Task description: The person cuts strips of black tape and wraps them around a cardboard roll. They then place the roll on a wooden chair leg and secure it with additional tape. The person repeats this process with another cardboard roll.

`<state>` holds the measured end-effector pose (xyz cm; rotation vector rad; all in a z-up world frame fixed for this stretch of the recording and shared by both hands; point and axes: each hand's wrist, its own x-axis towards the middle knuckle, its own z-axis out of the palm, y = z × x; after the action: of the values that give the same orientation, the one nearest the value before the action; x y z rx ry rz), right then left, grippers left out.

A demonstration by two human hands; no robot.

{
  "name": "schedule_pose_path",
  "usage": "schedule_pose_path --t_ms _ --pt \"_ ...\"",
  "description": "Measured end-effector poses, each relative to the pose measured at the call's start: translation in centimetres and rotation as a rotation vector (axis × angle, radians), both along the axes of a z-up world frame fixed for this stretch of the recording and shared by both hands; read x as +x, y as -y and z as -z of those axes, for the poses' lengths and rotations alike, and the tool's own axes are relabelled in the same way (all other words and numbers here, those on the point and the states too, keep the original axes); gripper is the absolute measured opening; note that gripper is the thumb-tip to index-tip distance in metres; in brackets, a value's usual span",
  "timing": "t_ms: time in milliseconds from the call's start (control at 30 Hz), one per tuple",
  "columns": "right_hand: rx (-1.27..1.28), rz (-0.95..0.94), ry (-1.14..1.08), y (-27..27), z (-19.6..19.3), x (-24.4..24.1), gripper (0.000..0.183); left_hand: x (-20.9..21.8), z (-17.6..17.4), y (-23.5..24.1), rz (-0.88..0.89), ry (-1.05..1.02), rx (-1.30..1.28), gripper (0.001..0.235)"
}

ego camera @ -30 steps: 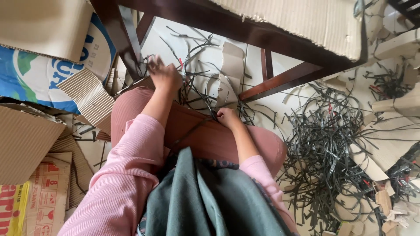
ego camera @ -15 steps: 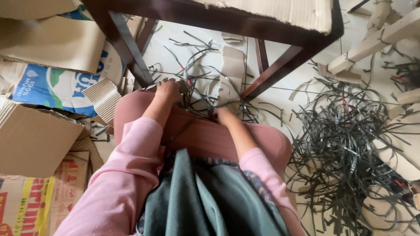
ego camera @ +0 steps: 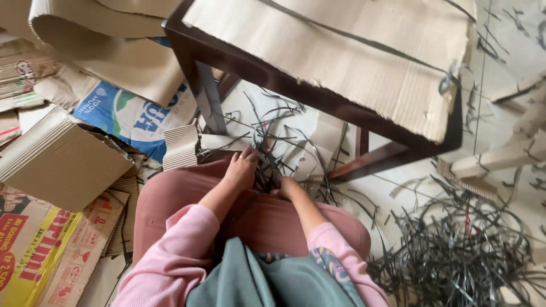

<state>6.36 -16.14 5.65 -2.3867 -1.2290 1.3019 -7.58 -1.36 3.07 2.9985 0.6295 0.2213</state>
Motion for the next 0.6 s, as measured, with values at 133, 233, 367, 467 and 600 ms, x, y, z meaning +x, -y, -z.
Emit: schedule_pose_path --t_ms 133,233,367,467,600 --pt "-0.014 0.040 0.017 -1.6 1.7 -0.6 0.039 -2.0 -1.4 -0.7 0.023 -0.145 -0.157 0.057" --pt "-0.043 0.088 0.046 -0.6 3.9 -1.0 0.044 -1.8 -0.3 -1.2 0.065 -0.080 -0.195 0.049" --pt "0.006 0.231 0.120 0.0 2.8 -2.4 0.034 -0.7 -1.4 -2.1 0.058 0.049 -0.219 0.028" --pt "-0.059 0.185 0.262 -2.9 -4.7 -6.9 0.025 0.6 -0.2 -3.1 0.074 0.079 -0.384 0.020" --pt "-0.141 0.158 0.471 -1.8 1.6 -8.4 0.018 1.6 2.9 -3.6 0.138 0.109 -0.460 0.039"
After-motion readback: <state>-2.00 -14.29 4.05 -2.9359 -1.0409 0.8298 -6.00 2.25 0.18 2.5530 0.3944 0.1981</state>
